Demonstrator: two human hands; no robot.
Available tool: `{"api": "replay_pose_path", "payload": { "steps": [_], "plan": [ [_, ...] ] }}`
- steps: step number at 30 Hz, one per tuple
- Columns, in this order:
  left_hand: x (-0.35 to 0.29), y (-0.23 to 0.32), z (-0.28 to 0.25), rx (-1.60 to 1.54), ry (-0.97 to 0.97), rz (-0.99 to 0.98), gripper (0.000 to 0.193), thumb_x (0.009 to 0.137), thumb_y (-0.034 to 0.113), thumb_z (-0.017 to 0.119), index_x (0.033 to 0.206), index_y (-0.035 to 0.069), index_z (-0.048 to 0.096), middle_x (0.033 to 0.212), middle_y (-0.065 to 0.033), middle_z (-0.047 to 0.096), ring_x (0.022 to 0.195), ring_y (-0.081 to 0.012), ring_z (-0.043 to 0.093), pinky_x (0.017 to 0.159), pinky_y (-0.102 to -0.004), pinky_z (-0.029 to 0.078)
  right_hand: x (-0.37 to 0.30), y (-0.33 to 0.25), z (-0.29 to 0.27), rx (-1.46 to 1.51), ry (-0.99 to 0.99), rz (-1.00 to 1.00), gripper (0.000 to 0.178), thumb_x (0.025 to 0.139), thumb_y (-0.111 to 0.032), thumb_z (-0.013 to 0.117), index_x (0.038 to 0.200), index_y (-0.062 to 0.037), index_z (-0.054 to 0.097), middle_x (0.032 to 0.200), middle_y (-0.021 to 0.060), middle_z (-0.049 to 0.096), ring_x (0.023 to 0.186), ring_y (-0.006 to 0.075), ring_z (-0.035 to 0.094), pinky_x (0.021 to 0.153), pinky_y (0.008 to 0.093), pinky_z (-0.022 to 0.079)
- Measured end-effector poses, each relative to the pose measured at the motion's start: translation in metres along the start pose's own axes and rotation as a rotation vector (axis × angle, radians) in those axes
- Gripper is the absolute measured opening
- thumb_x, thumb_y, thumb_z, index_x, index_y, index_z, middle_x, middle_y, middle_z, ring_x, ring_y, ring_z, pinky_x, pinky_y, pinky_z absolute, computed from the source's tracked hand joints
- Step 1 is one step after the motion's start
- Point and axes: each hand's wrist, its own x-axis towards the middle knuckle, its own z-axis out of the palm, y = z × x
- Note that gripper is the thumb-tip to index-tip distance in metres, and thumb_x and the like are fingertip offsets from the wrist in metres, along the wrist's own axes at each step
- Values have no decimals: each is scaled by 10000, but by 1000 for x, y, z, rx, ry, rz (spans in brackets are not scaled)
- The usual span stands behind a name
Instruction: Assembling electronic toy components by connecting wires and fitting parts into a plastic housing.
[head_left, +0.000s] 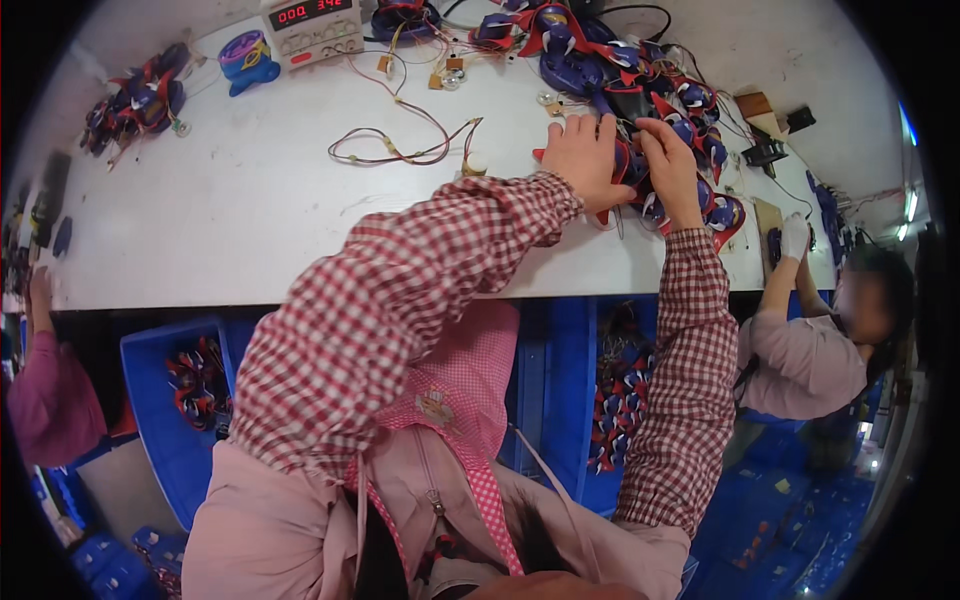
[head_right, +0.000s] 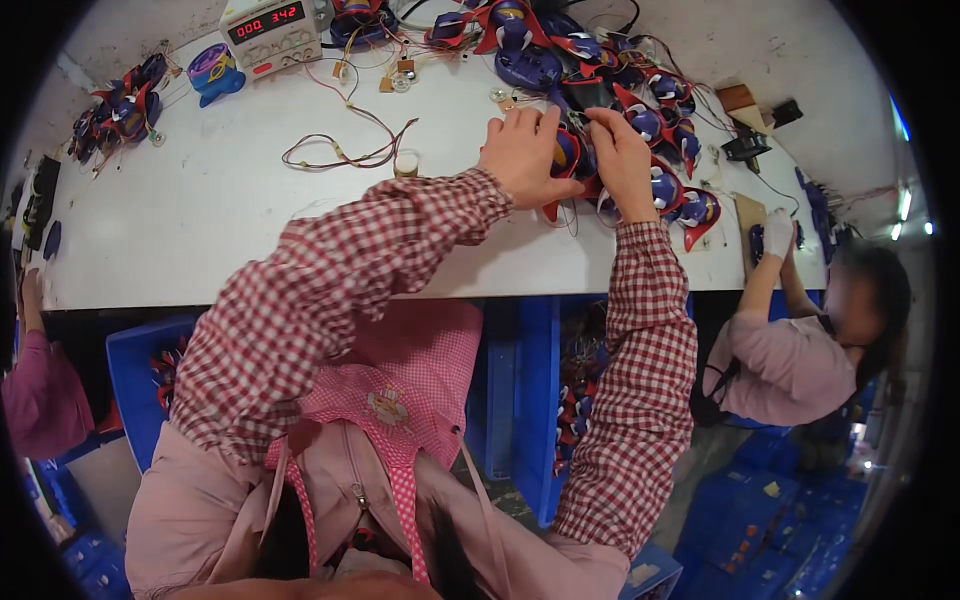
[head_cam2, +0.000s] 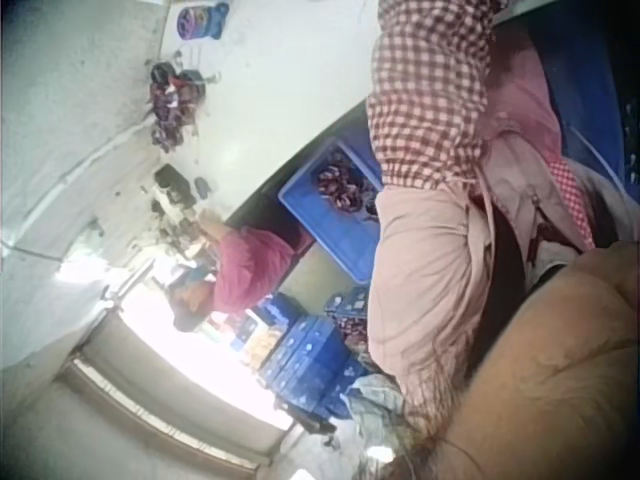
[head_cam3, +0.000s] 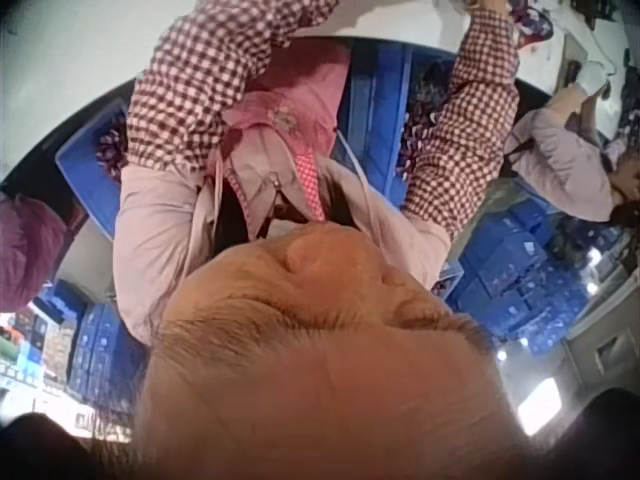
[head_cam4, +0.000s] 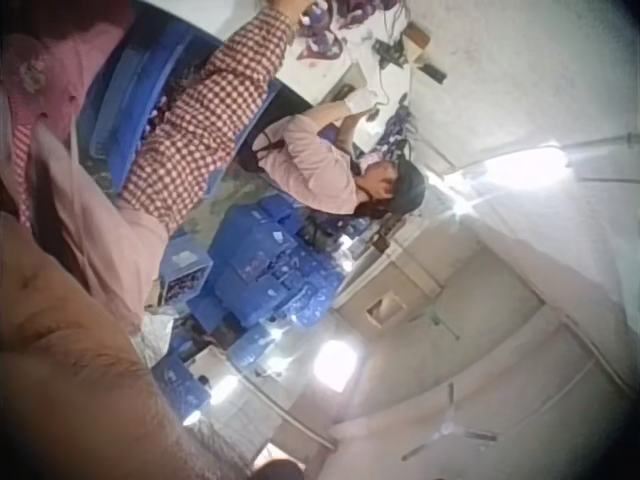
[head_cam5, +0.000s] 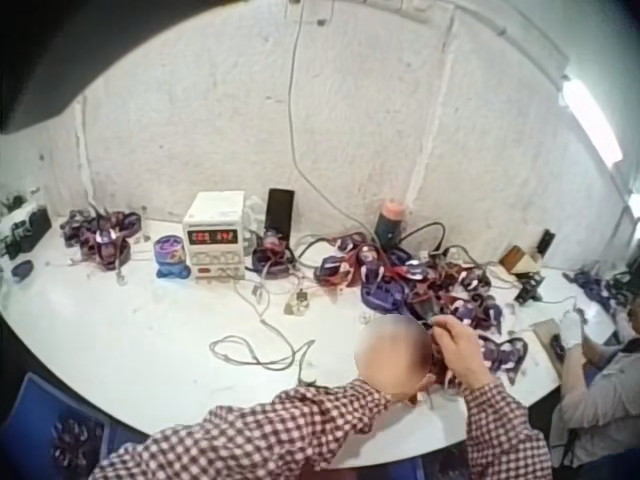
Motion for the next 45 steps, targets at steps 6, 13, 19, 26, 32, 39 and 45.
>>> {"api": "replay_pose_path", "payload": {
  "steps": [6,13,19,26,32,39,45],
  "plan": [
    [-4,1,11,188,-262,-193,781,625,462,728,1183,-14,461,1074,-181,507,1033,-325,474,860,-453,353,30,10,0,-20,-328,35,260,889,-159,527,1086,-11,612,943,115,671,872,173,640,772,275,486],
    [-51,-2,-6,86,-88,-200,744,606,383,722,1186,1,456,1029,-171,494,988,-327,471,841,-438,346,42,13,35,-535,-547,-336,347,811,-197,581,1102,-10,611,1020,191,647,957,299,626,845,355,483],
    [-81,0,-12,7,11,-180,744,600,359,728,1195,11,449,1015,-173,485,978,-337,464,845,-436,348,48,-9,41,-564,-888,-80,393,775,-202,616,1109,4,598,1056,198,632,992,325,597,863,371,473],
    [-100,3,-32,-183,104,-92,757,599,334,748,1204,3,437,1045,-188,479,985,-347,473,882,-424,370,28,-29,27,-320,-879,-31,336,799,-237,618,1046,-9,629,925,155,652,889,242,625,808,305,483],
    [-104,0,-55,-295,53,-196,788,635,357,762,1227,-32,417,1076,-198,490,1024,-311,499,908,-388,409,-9,-52,24,202,-371,287,283,839,-241,603,972,7,634,833,103,638,827,165,612,750,257,474],
    [-117,-10,-62,-635,-22,-396,746,717,340,755,1229,-79,409,1110,-160,525,990,-199,563,833,-314,485,-58,-40,27,-638,-328,37,386,783,-327,663,929,29,622,819,224,645,780,303,645,697,346,487],
    [-120,8,-102,-875,-181,-502,763,675,323,772,1208,-96,423,1076,-150,547,927,-186,579,806,-287,483,-73,-29,33,-338,-433,233,342,807,-256,665,951,52,619,805,138,655,756,190,620,670,284,477]
  ]
}}
